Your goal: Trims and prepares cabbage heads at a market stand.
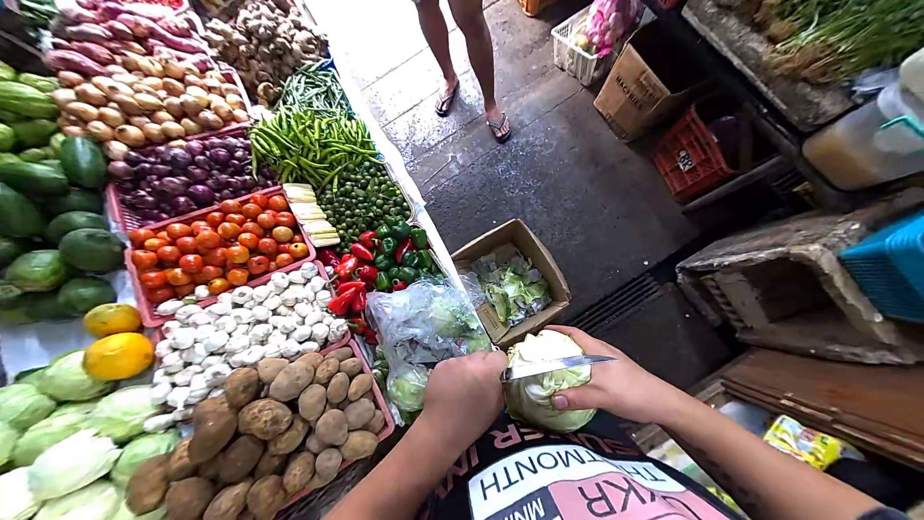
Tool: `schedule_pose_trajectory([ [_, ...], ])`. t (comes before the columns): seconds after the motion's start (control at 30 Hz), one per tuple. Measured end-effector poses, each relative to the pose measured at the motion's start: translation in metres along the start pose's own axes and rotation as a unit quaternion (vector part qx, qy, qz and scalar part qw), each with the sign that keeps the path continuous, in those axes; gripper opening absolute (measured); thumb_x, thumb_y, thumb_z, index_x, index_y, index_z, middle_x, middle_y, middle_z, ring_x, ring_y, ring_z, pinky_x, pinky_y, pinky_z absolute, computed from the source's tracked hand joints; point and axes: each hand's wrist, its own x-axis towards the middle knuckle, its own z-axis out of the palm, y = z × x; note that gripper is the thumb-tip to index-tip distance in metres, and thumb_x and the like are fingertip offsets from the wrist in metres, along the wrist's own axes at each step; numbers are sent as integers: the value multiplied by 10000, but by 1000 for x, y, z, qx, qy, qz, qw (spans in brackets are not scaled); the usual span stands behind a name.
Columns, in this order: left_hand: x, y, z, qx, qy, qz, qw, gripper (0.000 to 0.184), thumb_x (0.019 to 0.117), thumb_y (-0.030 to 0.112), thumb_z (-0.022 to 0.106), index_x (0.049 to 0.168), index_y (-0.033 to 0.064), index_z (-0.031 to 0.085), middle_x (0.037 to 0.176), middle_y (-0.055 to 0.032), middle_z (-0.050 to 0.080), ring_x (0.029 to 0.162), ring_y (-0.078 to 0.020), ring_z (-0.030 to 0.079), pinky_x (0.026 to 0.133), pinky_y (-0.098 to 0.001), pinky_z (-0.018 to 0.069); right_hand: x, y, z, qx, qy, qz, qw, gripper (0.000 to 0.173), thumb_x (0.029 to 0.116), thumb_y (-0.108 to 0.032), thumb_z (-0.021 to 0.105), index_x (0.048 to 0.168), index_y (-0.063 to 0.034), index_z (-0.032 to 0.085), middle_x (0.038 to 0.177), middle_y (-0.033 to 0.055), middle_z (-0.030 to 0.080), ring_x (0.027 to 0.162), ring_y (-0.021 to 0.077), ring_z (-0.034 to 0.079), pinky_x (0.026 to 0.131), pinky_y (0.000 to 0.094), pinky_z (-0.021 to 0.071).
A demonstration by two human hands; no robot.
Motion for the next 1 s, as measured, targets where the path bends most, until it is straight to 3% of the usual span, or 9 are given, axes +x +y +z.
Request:
schedule_pose_trajectory([
  [0.17,7,4,4,-11,-133,-60,989,166,959,211,578,970,78,676,953,-128,728,906,-340,726,692,-550,555,-6,-4,6,-20,14,67,997,1097,598,-659,882,1473,-135,478,1295,44,644,1165,125,630,1021,378,537],
  [0.33,9,-2,44,-37,-45,-58,997,133,911,177,603,883,75,684,851,-120,721,794,-323,733,606,-523,553,-12,-1,13,-35,34,116,992,1094,576,-678,874,1448,-136,494,1271,42,653,1134,127,644,995,381,551],
  [0.43,18,-27,69,-52,-239,-166,955,257,988,198,533,1175,122,692,1126,-180,721,1046,-420,694,802,-645,546,-31,-12,13,-73,52,106,990,1173,537,-693,872,1488,-148,455,1341,62,609,1169,151,623,995,398,547],
  [0.53,16,-57,88,-70,-300,-219,926,319,950,214,590,1243,132,685,1199,-198,699,1130,-431,662,868,-674,529,-38,-20,11,-97,105,74,987,1212,526,-671,883,1516,-141,428,1402,86,574,1208,166,606,1001,411,547],
  [0.67,17,-64,69,-289,-210,-198,913,290,959,295,649,1112,49,649,937,-146,660,861,-306,649,778,-533,533,-39,-13,9,-73,124,54,988,1235,508,-662,897,1520,-141,418,1381,70,580,1191,127,609,992,355,555],
  [0.73,7,-47,55,-518,-120,-157,832,417,960,432,668,1172,79,601,859,-10,664,598,-125,563,550,-316,494,-41,-12,9,-65,145,-15,987,1240,505,-646,914,1513,-117,421,1397,73,566,1205,104,600,997,307,554],
  [0.83,1,-23,39,-728,-111,-84,671,870,869,767,583,1468,142,485,1069,11,730,472,-17,475,426,-183,424,-29,-5,0,4,131,-215,968,1242,542,-605,938,1509,-43,400,1467,146,527,1312,195,560,1090,346,522],
  [0.93,2,-16,26,-810,-147,-94,560,878,810,899,449,1381,242,570,874,36,714,514,-9,527,478,-182,471,-8,-11,-5,103,41,-341,934,1294,574,-589,931,1606,-177,267,1621,133,362,1455,274,428,1196,442,421],
  [1.0,4,-12,13,-805,-66,-75,585,943,749,882,576,1342,149,578,995,14,737,835,-61,698,746,-269,603,-1,-10,-2,110,39,-330,937,1383,605,-633,903,1650,-184,115,1688,112,232,1517,250,336,1221,425,389],
])
